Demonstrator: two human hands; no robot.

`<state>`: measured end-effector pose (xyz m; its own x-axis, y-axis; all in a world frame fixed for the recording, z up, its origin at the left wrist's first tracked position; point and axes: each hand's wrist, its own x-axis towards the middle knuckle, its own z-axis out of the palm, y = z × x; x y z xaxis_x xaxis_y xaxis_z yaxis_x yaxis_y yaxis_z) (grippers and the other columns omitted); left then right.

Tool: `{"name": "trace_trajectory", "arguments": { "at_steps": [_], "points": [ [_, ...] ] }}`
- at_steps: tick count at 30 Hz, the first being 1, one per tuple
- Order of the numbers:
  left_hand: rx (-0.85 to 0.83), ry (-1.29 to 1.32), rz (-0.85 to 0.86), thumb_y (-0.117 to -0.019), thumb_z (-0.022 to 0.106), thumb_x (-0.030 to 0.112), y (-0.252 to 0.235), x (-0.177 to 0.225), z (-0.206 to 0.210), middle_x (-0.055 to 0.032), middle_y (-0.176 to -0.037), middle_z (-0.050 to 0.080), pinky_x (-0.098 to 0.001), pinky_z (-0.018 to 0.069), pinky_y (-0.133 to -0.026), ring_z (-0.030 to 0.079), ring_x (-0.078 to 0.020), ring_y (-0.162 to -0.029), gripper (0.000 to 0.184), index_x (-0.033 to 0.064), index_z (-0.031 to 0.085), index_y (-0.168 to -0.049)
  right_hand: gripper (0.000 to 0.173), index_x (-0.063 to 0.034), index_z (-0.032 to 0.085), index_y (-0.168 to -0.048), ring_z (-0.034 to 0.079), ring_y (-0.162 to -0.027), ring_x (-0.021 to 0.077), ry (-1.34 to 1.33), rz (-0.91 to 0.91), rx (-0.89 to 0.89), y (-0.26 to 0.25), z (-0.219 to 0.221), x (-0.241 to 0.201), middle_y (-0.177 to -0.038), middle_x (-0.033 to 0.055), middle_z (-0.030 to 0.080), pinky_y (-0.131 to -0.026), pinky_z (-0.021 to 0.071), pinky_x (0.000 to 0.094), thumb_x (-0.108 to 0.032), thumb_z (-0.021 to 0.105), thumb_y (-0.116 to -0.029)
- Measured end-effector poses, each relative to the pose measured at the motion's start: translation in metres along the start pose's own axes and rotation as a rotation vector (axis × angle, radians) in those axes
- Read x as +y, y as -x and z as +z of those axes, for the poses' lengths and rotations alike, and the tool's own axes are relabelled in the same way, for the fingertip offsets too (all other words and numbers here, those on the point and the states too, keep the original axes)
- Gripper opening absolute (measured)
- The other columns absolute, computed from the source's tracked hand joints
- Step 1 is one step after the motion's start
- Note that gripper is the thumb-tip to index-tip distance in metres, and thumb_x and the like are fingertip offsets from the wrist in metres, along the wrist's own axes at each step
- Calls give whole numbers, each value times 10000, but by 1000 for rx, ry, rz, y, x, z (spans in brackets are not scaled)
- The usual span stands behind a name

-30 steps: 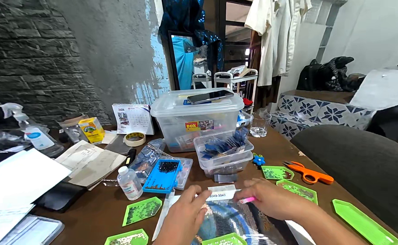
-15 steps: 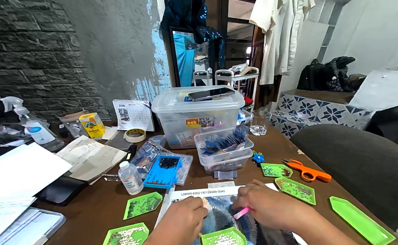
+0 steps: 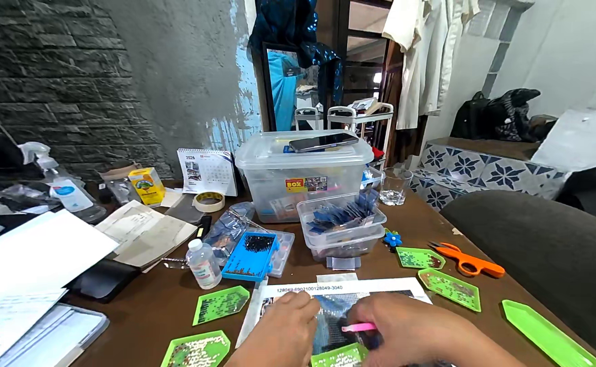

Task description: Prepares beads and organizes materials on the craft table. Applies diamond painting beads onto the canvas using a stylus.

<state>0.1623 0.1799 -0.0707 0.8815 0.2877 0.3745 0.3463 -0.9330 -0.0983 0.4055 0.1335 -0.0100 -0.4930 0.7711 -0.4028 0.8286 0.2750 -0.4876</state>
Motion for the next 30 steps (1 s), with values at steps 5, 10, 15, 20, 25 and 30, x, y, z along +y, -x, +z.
{"name": "trace_trajectory", "arguments": {
  "at_steps": [5, 10, 15, 20, 25, 30],
  "points": [
    [-106, 304, -125, -888, 614, 7, 5, -6, -2, -204, -1029, 719, -491, 605, -771, 725, -361, -923, 183, -49, 759, -985, 648, -34, 597, -1303, 616, -1124, 402, 108, 23, -58, -1, 5, -11, -1271, 221, 595, -903, 497, 604, -384, 859, -824],
    [-8, 377, -88, -861, 606, 3, 9, -15, 2, -159, -952, 750, -455, 608, -785, 743, -308, -904, 175, -7, 777, -896, 583, -23, 609, -1271, 620, -1121, 405, 143, 9, -65, -3, 9, -13, -1287, 221, 589, -895, 500, 608, -322, 856, -835],
    [94, 402, -119, -849, 567, -19, 10, -18, 6, -132, -901, 756, -448, 606, -752, 747, -280, -832, 263, 20, 768, -1013, 550, -6, 619, -1258, 623, -1099, 382, 68, 1, -36, -2, 4, -7, -1214, 215, 619, -910, 497, 584, -287, 850, -846],
    [95, 444, -239, -903, 509, 6, 9, -16, 6, -144, -885, 742, -478, 602, -727, 739, -293, -789, 315, 5, 696, -1156, 575, -17, 598, -1277, 619, -1075, 351, 16, 78, 92, -4, -3, 5, -1197, 195, 609, -905, 505, 563, -315, 842, -849],
    [78, 456, -249, -923, 491, 42, 8, -15, 5, -158, -917, 739, -490, 598, -754, 737, -304, -825, 326, 1, 692, -1177, 603, -26, 558, -1309, 612, -1101, 354, -8, 163, 134, -11, 1, 6, -1205, 200, 600, -919, 501, 560, -326, 824, -859],
    [-46, 450, -271, -925, 704, 440, 7, -11, 1, -175, -973, 711, -515, 576, -786, 699, -330, -876, 551, 24, 686, -1286, 664, -37, 524, -1359, 620, -1104, 354, -54, 183, 135, -13, 3, 8, -1210, 200, 613, -942, 502, 558, -307, 849, -847]
  ]
}}
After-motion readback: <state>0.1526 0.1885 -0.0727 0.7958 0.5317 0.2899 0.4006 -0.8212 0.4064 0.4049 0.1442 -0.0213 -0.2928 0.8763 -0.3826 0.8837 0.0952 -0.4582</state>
